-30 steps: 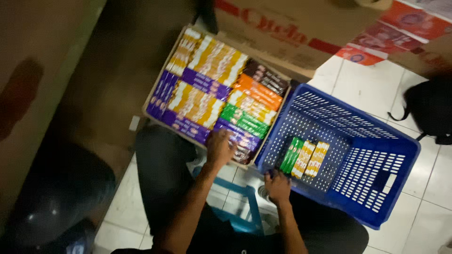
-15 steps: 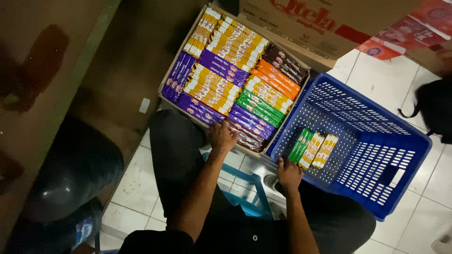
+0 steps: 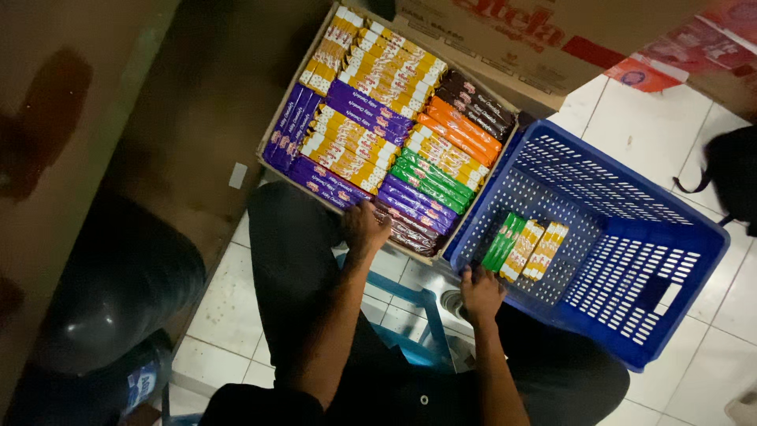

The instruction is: The person transfers individually wrapped snack bars from a large cardboard box into a blue plastic basket. They pick up the bars by hand and arrange them in neat rows within the basket, organizing them by color and type.

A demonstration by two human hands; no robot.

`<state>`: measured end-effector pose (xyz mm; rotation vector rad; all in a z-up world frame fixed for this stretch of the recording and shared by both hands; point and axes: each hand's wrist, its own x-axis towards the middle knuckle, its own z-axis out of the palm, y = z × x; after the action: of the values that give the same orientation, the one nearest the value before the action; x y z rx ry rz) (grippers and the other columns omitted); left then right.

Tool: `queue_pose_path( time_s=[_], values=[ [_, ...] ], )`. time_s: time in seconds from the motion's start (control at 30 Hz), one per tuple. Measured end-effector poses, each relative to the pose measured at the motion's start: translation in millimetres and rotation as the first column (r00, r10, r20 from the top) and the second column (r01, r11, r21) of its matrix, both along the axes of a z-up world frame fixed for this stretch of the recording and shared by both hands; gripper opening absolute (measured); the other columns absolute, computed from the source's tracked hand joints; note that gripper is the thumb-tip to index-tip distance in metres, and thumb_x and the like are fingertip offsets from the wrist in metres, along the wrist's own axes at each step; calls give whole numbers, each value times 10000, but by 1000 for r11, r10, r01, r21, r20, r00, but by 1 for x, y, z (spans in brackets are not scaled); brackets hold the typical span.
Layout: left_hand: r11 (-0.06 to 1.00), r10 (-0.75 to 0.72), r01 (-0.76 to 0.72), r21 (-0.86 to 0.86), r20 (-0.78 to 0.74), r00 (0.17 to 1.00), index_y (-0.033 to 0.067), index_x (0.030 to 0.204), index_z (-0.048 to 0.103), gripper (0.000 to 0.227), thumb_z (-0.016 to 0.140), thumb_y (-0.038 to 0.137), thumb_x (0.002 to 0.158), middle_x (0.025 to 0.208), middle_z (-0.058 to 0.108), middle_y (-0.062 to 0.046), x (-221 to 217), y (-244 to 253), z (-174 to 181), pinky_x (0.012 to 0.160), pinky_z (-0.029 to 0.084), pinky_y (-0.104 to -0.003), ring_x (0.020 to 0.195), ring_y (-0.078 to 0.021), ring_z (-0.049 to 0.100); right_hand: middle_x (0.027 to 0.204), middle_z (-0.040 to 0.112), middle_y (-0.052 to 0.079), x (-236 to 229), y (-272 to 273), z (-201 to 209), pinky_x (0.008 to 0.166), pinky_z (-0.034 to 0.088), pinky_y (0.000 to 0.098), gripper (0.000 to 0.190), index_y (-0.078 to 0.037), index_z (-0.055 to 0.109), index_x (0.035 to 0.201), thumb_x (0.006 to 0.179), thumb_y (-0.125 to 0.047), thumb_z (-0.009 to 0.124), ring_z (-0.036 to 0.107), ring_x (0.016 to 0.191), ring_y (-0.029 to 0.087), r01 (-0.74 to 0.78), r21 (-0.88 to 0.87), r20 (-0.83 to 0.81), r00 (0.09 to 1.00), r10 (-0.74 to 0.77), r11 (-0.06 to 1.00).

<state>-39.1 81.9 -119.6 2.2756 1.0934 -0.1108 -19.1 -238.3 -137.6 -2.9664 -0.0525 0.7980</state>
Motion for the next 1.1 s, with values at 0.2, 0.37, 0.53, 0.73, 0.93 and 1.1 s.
queue_pose_path(
  time_s=[0.2,0.37,0.53,0.73,0.93,1.1],
  values=[
    [988,-137,144,62,-114,984,18,1179,584,678,790,425,677,1015,660,-239,0,-14,6,771,571,-570,940,-438,711,1269,683,106,0,0,-2,1102,411,581,594,-179,662,1248,1033,-642,357,669,1198,334,-35,-24,-12,999,35,999],
    [991,-109,100,-84,-119,987,4,1365,446,845,743,433,700,1213,586,-293,0,-27,47,881,527,-608,1142,-470,634,1226,687,143,-1,-4,-8,1100,401,606,593,-142,668,1201,1044,-630,370,664,1192,364,-17,-13,-4,1000,16,1000],
    [947,51,-72,-312,-76,996,20,1447,359,953,778,419,690,1322,502,-290,-3,-24,27,951,523,-608,1272,-485,534,1174,684,113,-3,-5,-11,1078,417,601,547,-152,666,1144,1044,-617,396,666,1171,329,-21,-42,7,1000,21,999],
    [941,174,-171,-293,-17,985,114,1179,521,735,801,579,683,1092,612,-150,0,-6,14,924,500,-611,1118,-446,625,1148,683,92,-1,-5,-17,1068,422,594,532,-175,669,1140,1035,-623,403,672,1159,317,-12,-38,31,999,13,999],
    [920,119,-67,-386,111,987,111,945,674,464,811,483,703,835,751,-149,7,3,58,799,561,-483,927,-375,744,1190,671,114,-3,-9,-18,1076,419,605,537,-176,666,1210,1040,-619,416,652,1186,339,11,-9,28,1000,-11,1000],
    [890,205,-62,-452,275,939,-2,1006,559,788,961,499,550,875,690,-246,12,-3,51,799,550,-477,884,-402,714,1149,678,106,-2,-5,-13,1061,427,611,529,-170,668,1168,1031,-611,410,662,1162,340,5,3,29,1000,-5,1000]
  ],
)
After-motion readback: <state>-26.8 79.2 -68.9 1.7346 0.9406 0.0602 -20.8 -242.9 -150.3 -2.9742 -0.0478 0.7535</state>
